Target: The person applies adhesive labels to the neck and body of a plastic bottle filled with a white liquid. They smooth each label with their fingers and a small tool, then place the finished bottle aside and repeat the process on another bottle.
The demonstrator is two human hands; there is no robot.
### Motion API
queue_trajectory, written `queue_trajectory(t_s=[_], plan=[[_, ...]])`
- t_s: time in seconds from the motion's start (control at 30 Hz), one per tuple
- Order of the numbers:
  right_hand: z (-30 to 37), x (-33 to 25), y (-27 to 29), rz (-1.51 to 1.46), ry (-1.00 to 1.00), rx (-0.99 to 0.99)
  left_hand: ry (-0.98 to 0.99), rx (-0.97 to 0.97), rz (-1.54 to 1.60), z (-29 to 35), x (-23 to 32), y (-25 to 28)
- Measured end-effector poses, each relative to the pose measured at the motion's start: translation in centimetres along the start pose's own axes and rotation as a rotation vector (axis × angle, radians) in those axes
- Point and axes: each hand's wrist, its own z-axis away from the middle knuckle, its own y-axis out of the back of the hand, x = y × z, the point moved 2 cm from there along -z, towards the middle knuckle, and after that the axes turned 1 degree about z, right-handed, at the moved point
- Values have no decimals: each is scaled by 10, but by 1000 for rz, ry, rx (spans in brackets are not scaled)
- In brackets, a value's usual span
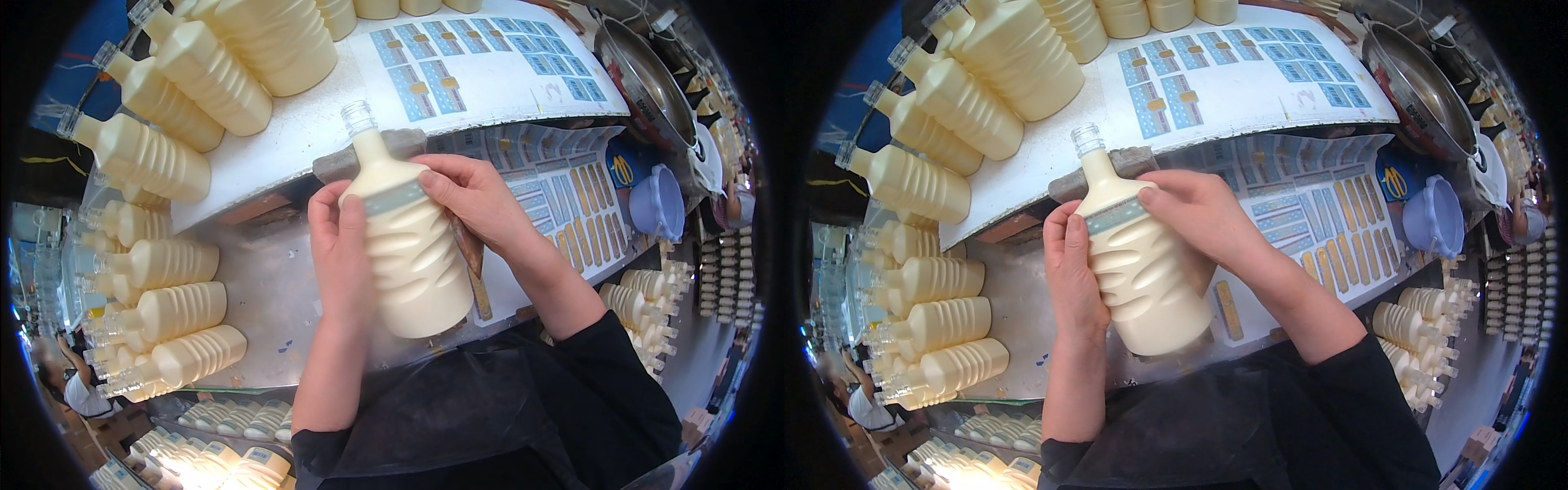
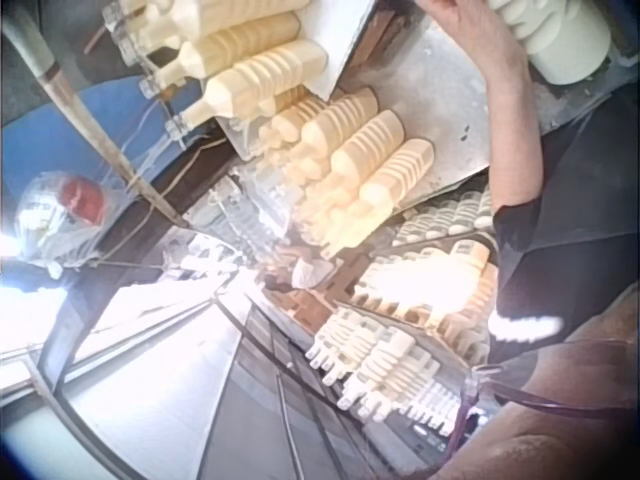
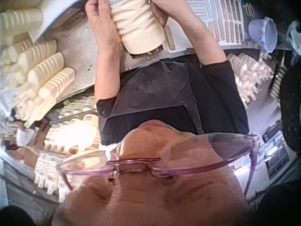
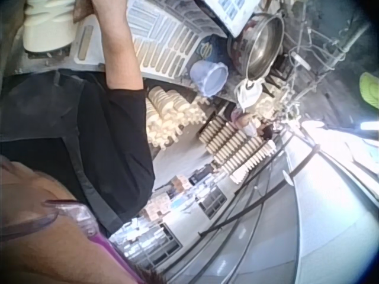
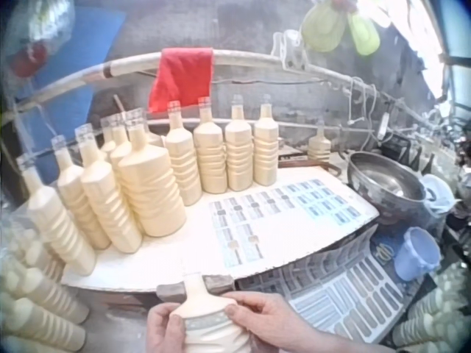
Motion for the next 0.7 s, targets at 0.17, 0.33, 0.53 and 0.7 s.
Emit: queue_trajectory(t_s=[0.17, 0.33, 0.53, 0.7], plan=[[-1, 1, 2, -34, -9, -10, 29, 0, 21, -1, 0, 0], [-1, 0, 5, -75, -8, -30, 50, -27, 110, -1, 0, 3], [-3, 4, 3, -1, 19, -8, 44, -18, 69, -1, -2, 1], [-2, 6, 1, -37, 2, 11, 25, -13, 62, 0, -4, 3]])
